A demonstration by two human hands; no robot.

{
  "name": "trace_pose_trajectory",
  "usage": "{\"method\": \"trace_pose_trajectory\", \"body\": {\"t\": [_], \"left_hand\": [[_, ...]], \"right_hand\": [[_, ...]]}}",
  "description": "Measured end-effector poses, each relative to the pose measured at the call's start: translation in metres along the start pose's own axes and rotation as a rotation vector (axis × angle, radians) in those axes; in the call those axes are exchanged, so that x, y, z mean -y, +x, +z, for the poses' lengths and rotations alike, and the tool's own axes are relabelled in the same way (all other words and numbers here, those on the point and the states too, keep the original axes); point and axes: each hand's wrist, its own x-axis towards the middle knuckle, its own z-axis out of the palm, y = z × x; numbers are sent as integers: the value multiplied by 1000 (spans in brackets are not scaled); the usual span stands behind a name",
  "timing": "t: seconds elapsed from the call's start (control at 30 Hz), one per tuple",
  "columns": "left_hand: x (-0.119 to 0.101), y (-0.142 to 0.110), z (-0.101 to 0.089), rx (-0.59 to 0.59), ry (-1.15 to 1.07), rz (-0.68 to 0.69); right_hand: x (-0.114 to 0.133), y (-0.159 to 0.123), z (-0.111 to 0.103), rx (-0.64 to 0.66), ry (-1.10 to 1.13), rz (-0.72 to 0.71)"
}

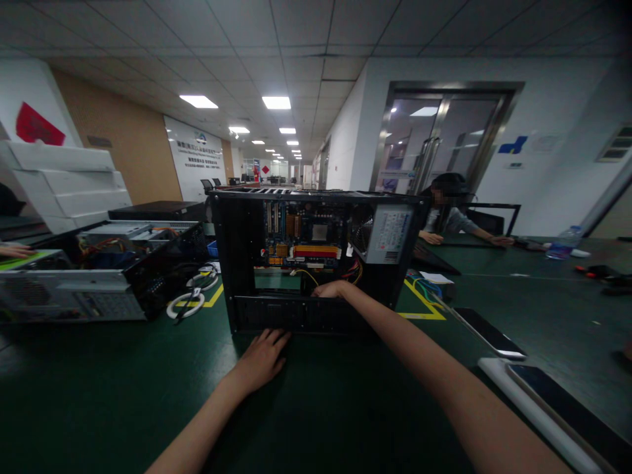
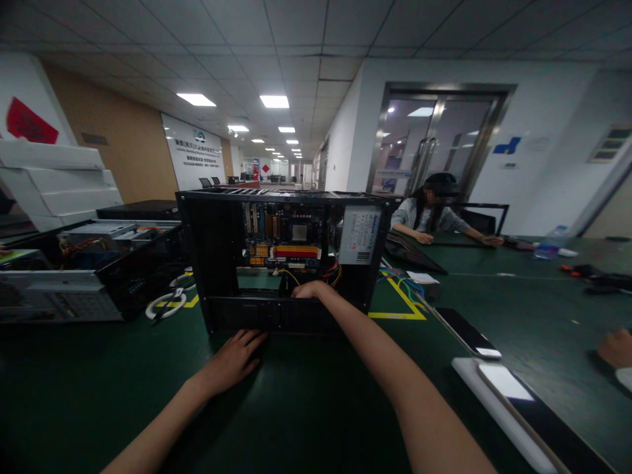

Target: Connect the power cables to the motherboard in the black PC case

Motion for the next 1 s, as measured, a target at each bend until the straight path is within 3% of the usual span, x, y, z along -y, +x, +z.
{"method": "trace_pose_trajectory", "body": {"t": [0.37, 0.6, 1.0], "left_hand": [[4, 0, 4, -19, -7, 10], [3, -1, 1, 4, -20, -8], [5, 0, 3, 5, -14, -10]], "right_hand": [[6, -5, 5, -10, 45, -69], [5, -6, -1, -151, 29, -213], [12, -24, 0, -315, 713, -291]]}}
